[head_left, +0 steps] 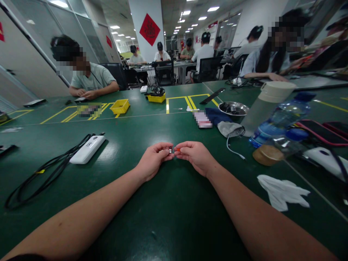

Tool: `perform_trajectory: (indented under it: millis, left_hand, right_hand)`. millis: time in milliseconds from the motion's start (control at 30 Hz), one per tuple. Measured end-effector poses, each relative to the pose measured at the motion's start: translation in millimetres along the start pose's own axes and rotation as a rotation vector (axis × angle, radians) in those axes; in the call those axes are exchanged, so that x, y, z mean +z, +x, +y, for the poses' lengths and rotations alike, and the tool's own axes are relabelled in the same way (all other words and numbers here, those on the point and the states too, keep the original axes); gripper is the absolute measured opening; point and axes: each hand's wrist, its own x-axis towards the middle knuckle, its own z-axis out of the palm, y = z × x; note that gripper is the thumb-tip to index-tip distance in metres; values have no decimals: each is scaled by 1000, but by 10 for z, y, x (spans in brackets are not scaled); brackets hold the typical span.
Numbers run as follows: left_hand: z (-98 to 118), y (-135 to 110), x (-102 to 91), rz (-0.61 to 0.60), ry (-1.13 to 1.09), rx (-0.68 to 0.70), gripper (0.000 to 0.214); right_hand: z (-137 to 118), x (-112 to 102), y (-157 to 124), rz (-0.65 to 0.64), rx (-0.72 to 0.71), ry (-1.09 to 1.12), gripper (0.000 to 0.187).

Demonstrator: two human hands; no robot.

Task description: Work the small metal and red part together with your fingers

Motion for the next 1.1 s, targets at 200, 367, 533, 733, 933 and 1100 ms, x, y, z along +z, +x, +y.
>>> perform_trajectory:
  millis: [200, 367, 533, 733, 933, 1100]
  left_hand:
    - [-5, -1, -2, -23, 46, 13, 25]
    - [-3, -8, -4, -39, 40, 12, 25]
    - [5, -3, 8, -13, -12, -23, 22]
    - [15, -3, 19, -2, -8, -21, 19]
    - [17, -1, 21, -9, -7, -15, 18]
    - [33, -11, 26, 3, -25, -22, 18]
  right_hand:
    - [0, -1, -9, -21, 4, -7, 10]
    - [-15, 5, -22, -34, -5, 3, 10]
    - [-20, 9, -50, -60, -46, -5, 16]
    - [-2, 3, -33, -67, -32, 12, 11]
    - [8, -7, -13, -93, -7, 33, 12]
    - [3, -3, -29, -80, -17, 36, 10]
